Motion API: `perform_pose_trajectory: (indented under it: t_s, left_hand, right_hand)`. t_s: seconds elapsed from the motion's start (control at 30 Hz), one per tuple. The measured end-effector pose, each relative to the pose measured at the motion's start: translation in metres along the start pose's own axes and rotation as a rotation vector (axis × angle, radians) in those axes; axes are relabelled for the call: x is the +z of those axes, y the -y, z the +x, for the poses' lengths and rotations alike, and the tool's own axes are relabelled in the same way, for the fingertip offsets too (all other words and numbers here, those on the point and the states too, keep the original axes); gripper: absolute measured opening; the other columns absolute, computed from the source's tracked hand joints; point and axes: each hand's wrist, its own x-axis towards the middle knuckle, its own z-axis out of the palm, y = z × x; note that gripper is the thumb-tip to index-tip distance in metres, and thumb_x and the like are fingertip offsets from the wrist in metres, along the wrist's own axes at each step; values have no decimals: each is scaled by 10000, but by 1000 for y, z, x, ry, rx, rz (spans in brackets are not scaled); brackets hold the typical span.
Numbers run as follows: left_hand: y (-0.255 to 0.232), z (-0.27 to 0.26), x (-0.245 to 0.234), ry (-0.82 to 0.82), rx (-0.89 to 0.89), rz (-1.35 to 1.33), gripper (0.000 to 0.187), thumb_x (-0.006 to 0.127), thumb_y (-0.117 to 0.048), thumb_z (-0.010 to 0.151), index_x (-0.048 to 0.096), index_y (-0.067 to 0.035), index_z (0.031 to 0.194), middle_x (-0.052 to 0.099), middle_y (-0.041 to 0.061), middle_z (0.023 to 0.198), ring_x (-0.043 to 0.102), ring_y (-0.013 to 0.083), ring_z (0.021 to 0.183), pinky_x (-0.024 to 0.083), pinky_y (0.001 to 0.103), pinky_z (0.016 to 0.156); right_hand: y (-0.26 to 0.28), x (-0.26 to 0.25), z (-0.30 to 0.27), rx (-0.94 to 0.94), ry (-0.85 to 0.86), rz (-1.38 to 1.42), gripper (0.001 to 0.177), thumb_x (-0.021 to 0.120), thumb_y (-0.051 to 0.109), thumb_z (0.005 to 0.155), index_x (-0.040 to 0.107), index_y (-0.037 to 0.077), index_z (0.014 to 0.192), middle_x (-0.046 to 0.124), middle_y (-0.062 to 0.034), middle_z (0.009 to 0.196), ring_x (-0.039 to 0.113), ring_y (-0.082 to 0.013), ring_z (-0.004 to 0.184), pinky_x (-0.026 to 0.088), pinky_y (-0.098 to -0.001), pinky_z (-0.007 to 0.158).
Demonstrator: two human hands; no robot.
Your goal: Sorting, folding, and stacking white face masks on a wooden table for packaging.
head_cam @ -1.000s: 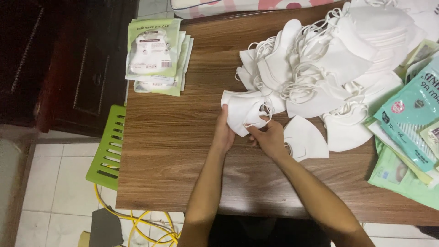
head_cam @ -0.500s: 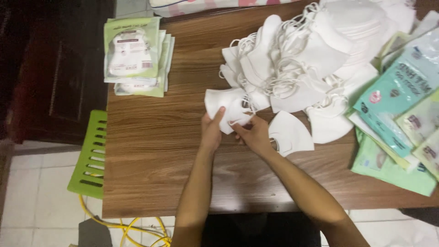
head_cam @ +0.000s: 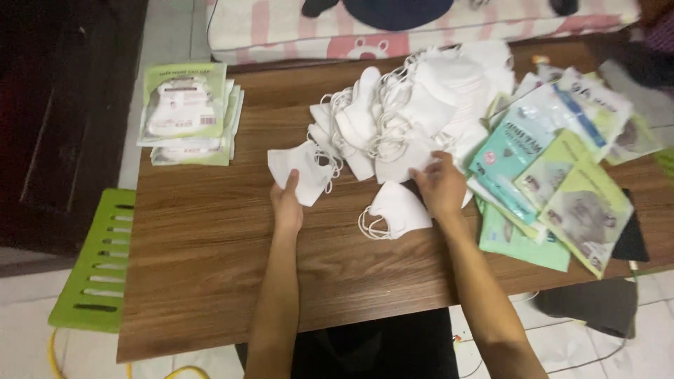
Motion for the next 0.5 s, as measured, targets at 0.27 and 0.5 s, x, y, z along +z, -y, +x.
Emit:
perform_pose_trajectory:
  t_s: [0.27, 0.5]
  left_hand:
    - [4, 0, -3, 25, 17, -3, 486, 689, -272, 1011, 551, 28, 1368, 648, 187, 1273, 609, 263, 1206, 526, 444, 1039]
    - [9, 4, -6, 35, 54, -20, 456, 687, -251, 1011, 568, 37, 1343, 655, 188, 1241, 612, 255, 1185, 535, 442, 1016]
  right_hand:
    - [6, -26, -4, -82, 79, -148, 178, 805, 270, 915, 752, 109, 967, 778, -83, 822, 758, -301, 794, 576, -383, 733]
    - [-37, -29, -7, -484, -276, -183, 70, 803, 118, 918, 791, 174, 958, 757, 10, 775, 740, -199, 720, 575, -280, 659]
